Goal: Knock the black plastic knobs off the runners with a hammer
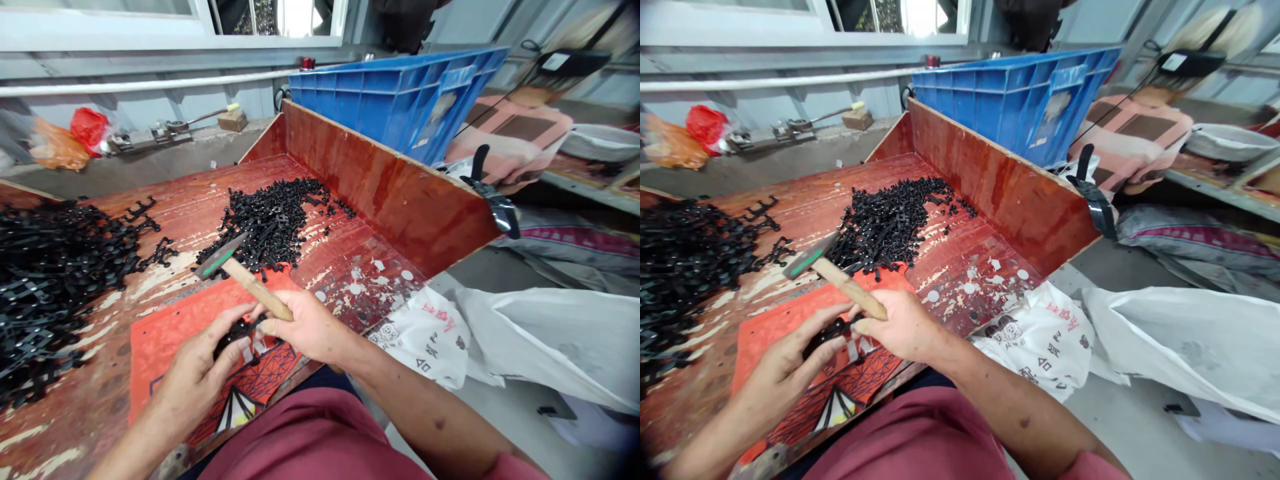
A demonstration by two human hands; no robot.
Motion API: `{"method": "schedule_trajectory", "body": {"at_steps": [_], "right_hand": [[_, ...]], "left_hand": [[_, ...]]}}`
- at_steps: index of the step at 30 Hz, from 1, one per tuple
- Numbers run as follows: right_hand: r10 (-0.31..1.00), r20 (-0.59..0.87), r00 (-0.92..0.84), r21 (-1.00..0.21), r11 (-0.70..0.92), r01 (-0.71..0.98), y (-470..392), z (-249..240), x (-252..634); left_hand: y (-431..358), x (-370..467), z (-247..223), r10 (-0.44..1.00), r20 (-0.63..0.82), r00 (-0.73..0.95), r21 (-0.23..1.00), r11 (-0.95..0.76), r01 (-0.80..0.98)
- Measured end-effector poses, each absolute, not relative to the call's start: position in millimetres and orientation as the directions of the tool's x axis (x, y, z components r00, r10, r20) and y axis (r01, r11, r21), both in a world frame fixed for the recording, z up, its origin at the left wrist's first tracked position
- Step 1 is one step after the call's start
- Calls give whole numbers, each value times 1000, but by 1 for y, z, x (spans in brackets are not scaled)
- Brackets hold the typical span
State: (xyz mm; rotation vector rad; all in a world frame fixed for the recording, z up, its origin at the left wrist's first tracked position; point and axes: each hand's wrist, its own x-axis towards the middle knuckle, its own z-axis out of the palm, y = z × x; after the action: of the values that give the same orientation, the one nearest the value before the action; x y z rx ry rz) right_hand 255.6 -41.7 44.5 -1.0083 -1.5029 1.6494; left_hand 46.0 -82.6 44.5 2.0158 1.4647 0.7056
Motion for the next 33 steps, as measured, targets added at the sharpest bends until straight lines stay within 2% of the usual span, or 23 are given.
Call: {"method": "schedule_trajectory", "body": {"at_steps": [2, 4, 8, 14, 21, 26, 30, 33], "right_hand": [[924, -28, -382, -993, 19, 119, -44, 43, 269], [949, -10, -316, -969, 69, 236, -48, 40, 289], [955, -160, -249, -924, -56, 379, -65, 24, 330], [951, -213, -222, -884, -92, 458, -90, 2, 350], [950, -225, -215, -850, -84, 519, -89, 5, 349], [953, -184, -242, -864, -39, 503, -88, 12, 348], [954, -153, -256, -834, 14, 551, -86, 24, 347], [949, -76, -306, -816, 117, 566, -86, 40, 342]], "left_hand": [[-80, 44, 34, 984, 46, 170, 671, -156, 724], [-78, 40, 27, 991, 10, 134, 640, -109, 761], [-74, 39, 19, 985, -12, 174, 607, -131, 784], [-69, 47, 7, 983, 37, 179, 610, -164, 775], [-68, 52, 2, 982, 37, 185, 548, -175, 818], [-71, 56, 5, 987, 59, 148, 556, -155, 816], [-73, 58, 1, 985, 85, 150, 535, -172, 827], [-73, 59, -1, 984, 92, 152, 520, -178, 836]]}}
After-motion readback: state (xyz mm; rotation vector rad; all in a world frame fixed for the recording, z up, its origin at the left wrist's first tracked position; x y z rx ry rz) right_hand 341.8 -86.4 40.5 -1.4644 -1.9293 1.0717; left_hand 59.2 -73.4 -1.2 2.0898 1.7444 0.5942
